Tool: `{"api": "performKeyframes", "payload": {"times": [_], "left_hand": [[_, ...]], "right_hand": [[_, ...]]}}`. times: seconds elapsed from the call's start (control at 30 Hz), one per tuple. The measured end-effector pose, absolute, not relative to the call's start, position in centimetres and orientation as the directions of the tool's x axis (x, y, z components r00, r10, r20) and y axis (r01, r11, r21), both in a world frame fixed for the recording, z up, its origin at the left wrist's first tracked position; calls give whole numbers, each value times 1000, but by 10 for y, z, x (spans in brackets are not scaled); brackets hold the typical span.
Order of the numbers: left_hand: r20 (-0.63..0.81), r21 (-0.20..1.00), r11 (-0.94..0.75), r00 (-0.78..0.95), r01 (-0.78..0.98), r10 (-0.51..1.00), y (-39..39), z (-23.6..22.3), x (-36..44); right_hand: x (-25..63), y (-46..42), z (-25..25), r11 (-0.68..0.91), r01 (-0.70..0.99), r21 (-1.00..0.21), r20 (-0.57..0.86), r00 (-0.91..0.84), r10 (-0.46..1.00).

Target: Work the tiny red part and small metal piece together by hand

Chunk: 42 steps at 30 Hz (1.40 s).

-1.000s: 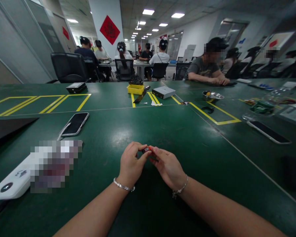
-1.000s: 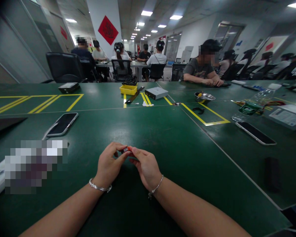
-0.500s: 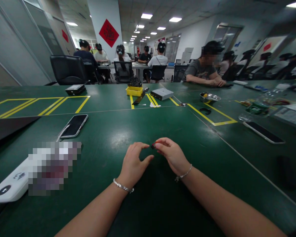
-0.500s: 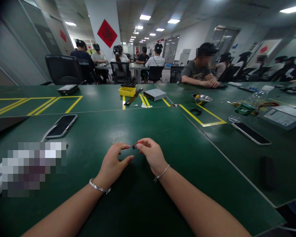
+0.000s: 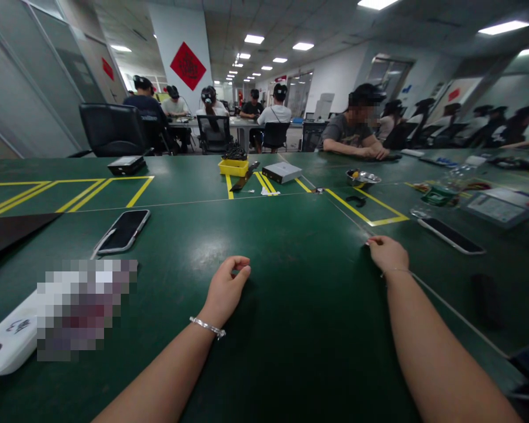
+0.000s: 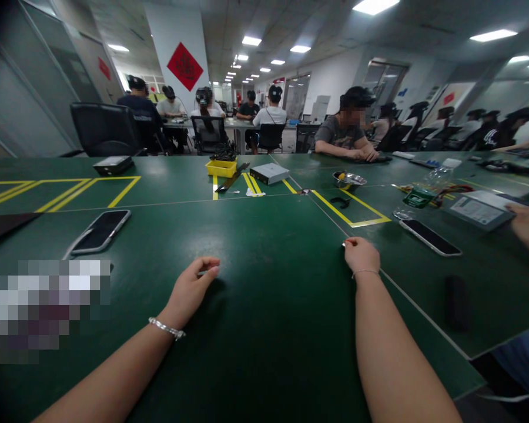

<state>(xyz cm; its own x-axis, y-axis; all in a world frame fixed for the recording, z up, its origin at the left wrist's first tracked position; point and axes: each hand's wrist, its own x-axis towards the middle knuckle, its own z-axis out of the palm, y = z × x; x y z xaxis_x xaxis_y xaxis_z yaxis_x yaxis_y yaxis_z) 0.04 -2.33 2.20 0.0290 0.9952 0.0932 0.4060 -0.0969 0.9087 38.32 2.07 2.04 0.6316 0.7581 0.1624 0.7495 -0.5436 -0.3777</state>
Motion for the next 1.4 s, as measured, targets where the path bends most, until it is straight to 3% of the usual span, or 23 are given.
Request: {"api": "performKeyframes", "payload": {"times": [0.13, 0.23, 0.37, 0.5, 0.6, 0.7, 0.77, 0.83, 0.93, 1.07, 1.23, 1.4], "left_hand": [[68, 915, -74, 30, 396, 997, -24, 23, 0], [52, 928, -71, 61, 366, 997, -23, 21, 0], [73, 943, -113, 139, 312, 988, -23, 15, 2], [121, 935, -178, 196, 308, 973, -23, 10, 4], [127, 913, -198, 211, 357, 969, -23, 8, 4], [118, 897, -192, 204, 398, 972, -23, 9, 4], [105, 892, -181, 200, 414, 974, -24, 11, 3], [86, 886, -163, 192, 434, 978, -26, 13, 3], [59, 875, -142, 190, 463, 980, -27, 17, 2], [57, 867, -147, 199, 475, 978, -28, 18, 2], [64, 891, -143, 191, 431, 979, -27, 19, 2], [66, 906, -140, 193, 400, 979, -28, 19, 2]], "right_hand": [[385, 19, 16, -613, 734, -291, 171, 671, 722], [369, 23, 22, -527, 808, -263, 339, 589, 734], [303, 24, 35, -51, 972, -229, 509, 164, 845], [208, 3, 31, 473, 855, -212, 407, -362, 838], [162, -16, 22, 641, 739, -208, 279, -583, 763], [158, -17, 20, 688, 693, -215, 177, -666, 725], [178, -6, 25, 664, 725, -182, 178, -640, 748], [213, 8, 32, 531, 840, -111, 255, -492, 832], [282, 23, 37, 151, 989, -4, 364, -139, 921], [361, 23, 30, -274, 961, 38, 276, 253, 927], [391, 20, 20, -383, 922, -45, 89, 386, 918], [387, 23, 22, -428, 883, -192, 96, 451, 887]]}}
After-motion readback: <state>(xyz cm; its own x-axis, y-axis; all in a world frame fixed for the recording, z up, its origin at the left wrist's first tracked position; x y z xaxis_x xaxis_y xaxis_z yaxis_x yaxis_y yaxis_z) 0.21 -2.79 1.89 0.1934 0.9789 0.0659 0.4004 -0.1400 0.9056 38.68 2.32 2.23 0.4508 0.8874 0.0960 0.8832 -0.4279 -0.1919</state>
